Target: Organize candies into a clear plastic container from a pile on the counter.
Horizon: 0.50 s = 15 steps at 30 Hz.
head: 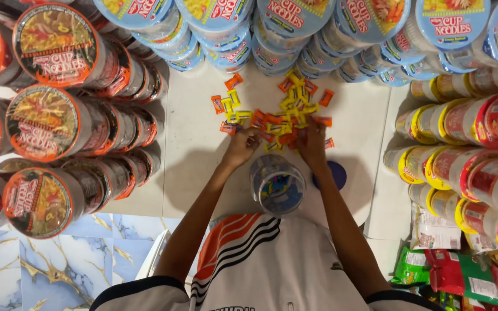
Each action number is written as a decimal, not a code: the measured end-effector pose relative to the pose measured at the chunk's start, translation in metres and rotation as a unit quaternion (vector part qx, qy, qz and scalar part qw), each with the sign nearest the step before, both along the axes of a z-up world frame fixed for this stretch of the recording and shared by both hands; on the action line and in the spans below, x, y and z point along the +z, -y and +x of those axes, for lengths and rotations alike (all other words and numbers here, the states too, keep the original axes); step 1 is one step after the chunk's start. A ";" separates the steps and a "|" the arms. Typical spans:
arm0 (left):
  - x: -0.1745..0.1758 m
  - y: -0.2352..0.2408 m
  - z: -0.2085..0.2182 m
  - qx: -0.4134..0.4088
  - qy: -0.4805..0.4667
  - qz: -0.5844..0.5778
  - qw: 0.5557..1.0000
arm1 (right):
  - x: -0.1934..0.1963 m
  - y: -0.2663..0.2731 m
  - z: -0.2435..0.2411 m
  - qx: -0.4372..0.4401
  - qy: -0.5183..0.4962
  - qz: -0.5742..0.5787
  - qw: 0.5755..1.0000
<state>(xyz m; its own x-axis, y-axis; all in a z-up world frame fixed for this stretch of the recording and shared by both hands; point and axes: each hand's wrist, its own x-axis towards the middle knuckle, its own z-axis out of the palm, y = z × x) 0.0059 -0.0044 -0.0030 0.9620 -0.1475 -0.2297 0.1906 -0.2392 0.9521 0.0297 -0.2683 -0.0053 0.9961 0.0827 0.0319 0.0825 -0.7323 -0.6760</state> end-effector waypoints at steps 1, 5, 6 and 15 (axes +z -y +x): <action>-0.003 0.005 0.006 -0.016 0.012 0.003 1.000 | 0.000 -0.007 0.003 0.011 -0.019 0.022 1.000; 0.020 0.019 0.027 -0.021 0.023 -0.050 0.998 | 0.007 -0.011 0.007 0.069 -0.091 0.122 0.986; 0.033 0.020 0.032 -0.006 0.047 0.007 0.999 | 0.012 -0.011 0.009 0.095 -0.116 0.139 0.979; 0.058 0.036 0.054 -0.117 0.166 0.256 0.945 | 0.036 -0.008 0.020 0.066 -0.023 -0.057 0.996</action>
